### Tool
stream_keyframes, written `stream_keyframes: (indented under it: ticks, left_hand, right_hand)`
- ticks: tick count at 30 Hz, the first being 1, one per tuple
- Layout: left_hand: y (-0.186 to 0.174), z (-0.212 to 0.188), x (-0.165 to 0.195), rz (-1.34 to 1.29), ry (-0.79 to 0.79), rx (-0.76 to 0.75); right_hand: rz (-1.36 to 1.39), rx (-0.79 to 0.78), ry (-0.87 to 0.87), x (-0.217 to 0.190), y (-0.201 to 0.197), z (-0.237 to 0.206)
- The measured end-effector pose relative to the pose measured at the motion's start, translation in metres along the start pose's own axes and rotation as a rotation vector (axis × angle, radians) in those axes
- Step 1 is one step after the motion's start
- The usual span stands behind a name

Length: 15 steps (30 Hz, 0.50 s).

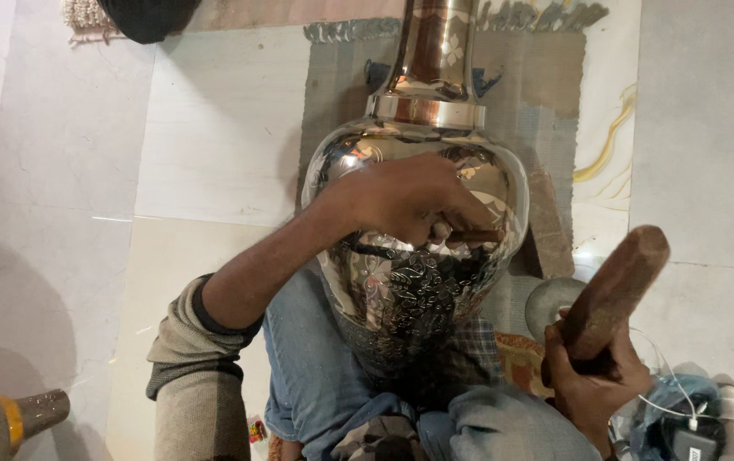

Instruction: The person sits on the floor with a large brass vase held between their legs and hammers a small punch against its surface with a wooden mallet, chasing a decorative floral pattern into the metal. They reposition the punch repeatedly across different areas of the vase body while striking.

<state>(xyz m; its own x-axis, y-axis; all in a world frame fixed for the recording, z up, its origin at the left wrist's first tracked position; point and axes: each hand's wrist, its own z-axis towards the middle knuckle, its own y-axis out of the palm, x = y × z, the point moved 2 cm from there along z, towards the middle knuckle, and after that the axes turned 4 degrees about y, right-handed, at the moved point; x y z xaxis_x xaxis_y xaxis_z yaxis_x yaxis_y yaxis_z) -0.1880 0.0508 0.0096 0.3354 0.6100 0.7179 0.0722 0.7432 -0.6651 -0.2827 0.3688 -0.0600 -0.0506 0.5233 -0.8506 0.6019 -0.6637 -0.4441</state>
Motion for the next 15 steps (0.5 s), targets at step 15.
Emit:
stream_keyframes:
  ticks: [15]
  left_hand:
    - [0.043, -0.032, 0.055, 0.256, -0.429, 0.624]
  right_hand:
    - [-0.355, -0.261, -0.643, -0.104, -0.03, 0.102]
